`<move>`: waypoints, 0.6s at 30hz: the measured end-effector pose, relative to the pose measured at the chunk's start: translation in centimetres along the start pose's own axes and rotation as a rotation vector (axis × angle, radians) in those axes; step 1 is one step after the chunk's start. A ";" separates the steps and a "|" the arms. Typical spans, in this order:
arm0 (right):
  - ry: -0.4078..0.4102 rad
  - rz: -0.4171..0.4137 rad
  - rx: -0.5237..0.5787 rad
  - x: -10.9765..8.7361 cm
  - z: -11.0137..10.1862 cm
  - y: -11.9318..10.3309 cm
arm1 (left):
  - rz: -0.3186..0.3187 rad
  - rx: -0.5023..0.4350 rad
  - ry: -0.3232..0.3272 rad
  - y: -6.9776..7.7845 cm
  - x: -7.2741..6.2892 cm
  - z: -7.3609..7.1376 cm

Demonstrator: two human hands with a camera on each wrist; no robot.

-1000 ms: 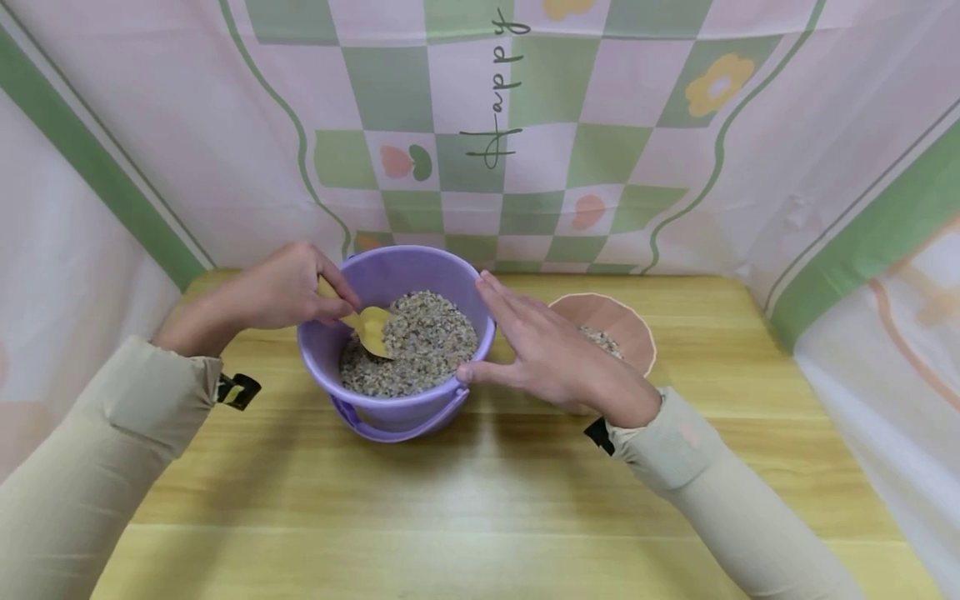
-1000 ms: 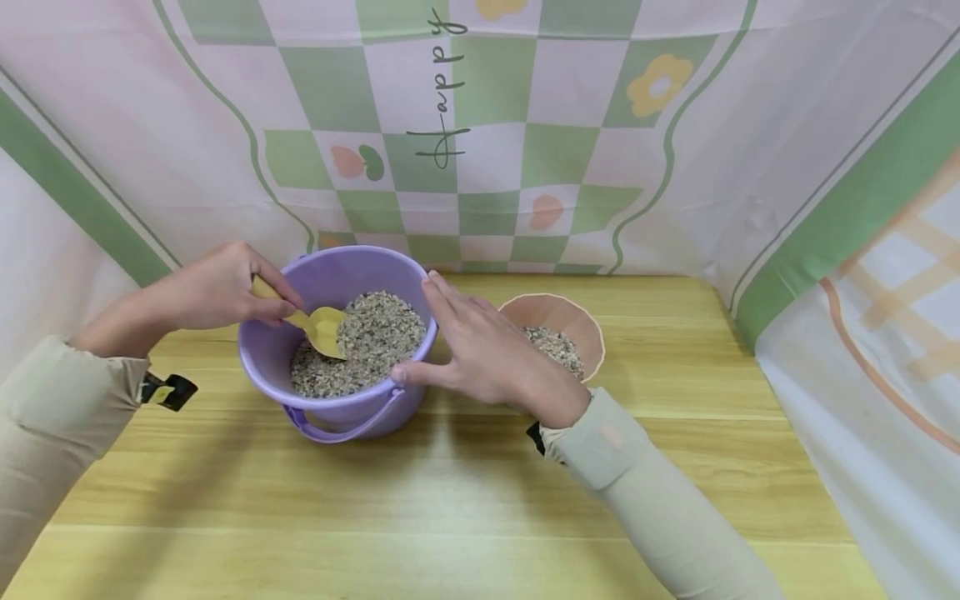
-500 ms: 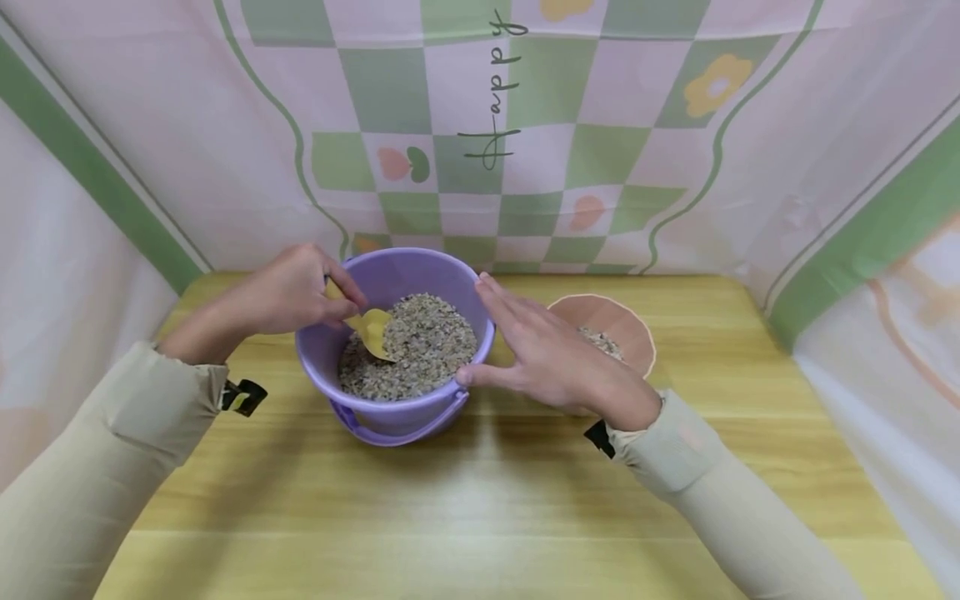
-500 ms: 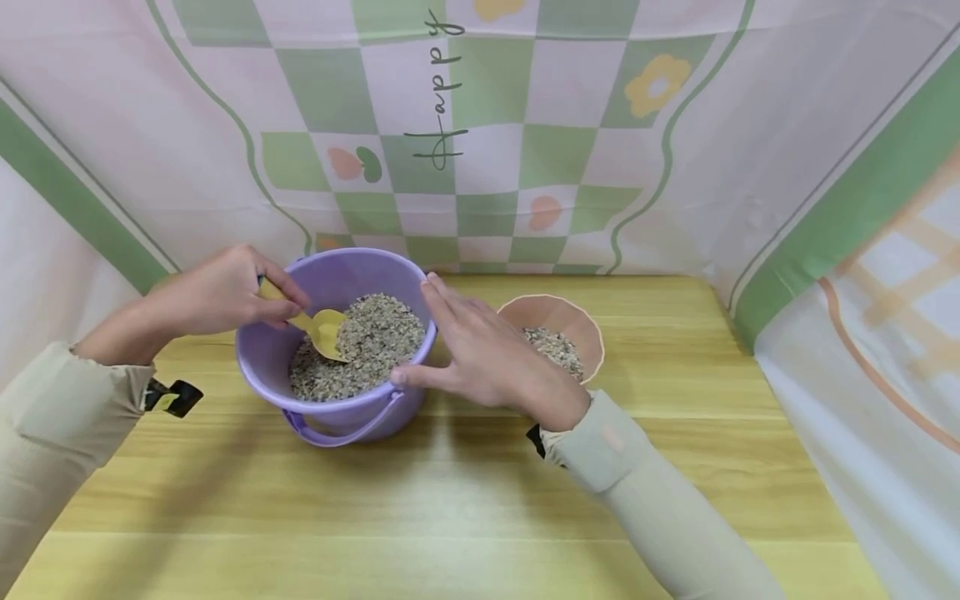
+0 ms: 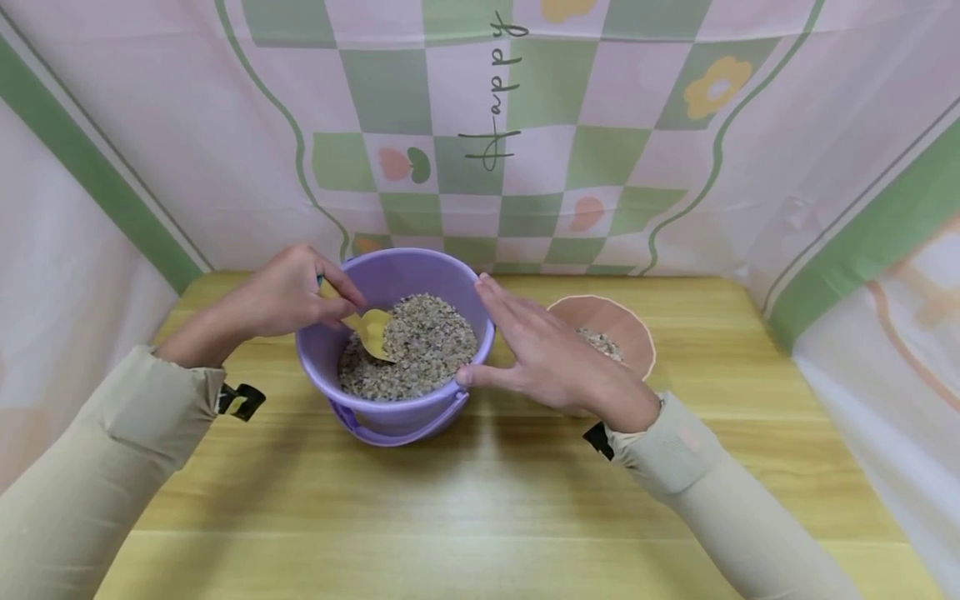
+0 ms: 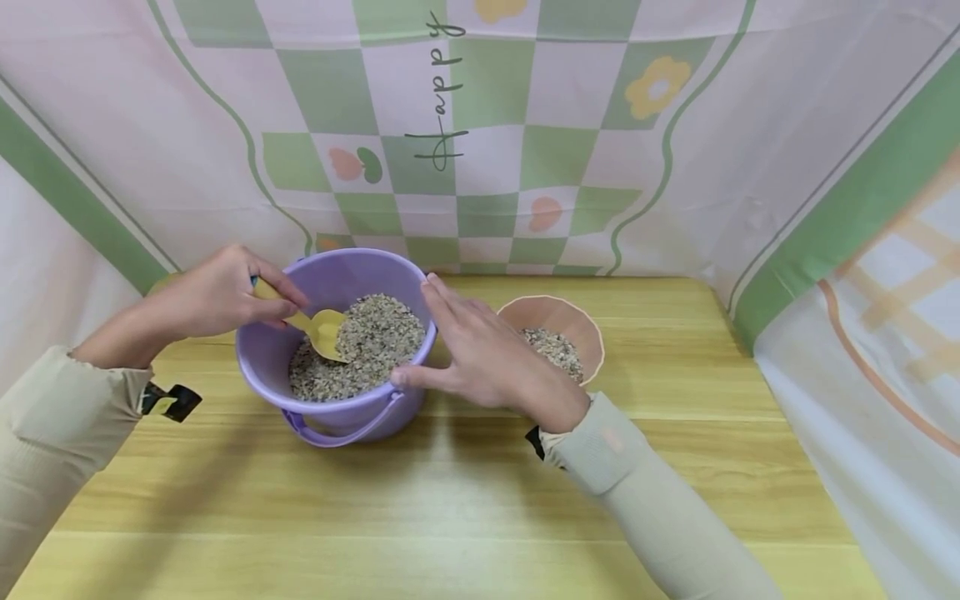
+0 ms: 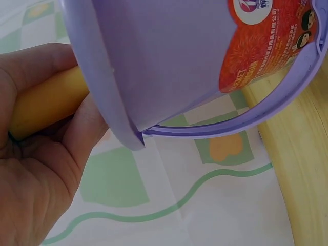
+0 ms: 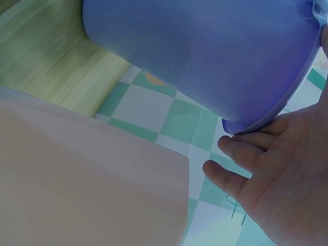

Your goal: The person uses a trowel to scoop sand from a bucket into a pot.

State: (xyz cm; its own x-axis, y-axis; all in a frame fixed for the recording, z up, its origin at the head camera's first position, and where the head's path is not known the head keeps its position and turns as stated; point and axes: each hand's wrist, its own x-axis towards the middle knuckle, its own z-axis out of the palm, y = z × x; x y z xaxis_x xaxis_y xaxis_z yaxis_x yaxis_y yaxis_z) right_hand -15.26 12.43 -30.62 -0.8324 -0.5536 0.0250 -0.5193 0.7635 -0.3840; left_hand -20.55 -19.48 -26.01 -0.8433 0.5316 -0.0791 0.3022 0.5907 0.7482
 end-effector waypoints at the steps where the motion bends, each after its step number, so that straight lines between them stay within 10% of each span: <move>1: 0.001 -0.001 0.000 0.0 0.0 0.0 | 0.001 0.003 0.003 0.0 -0.1 0.0; 18: 0.016 -0.016 0.006 -0.1 0.2 0.1 | -0.043 -0.148 0.022 -0.8 -0.6 0.1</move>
State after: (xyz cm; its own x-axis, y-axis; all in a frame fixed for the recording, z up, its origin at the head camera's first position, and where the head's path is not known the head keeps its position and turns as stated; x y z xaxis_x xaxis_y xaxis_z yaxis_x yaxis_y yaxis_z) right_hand -15.23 12.46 -30.81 -0.8269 -0.5605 0.0458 -0.5317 0.7526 -0.3885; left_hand -20.23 -20.16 -26.62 -0.8641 0.4934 -0.0995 0.1986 0.5159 0.8333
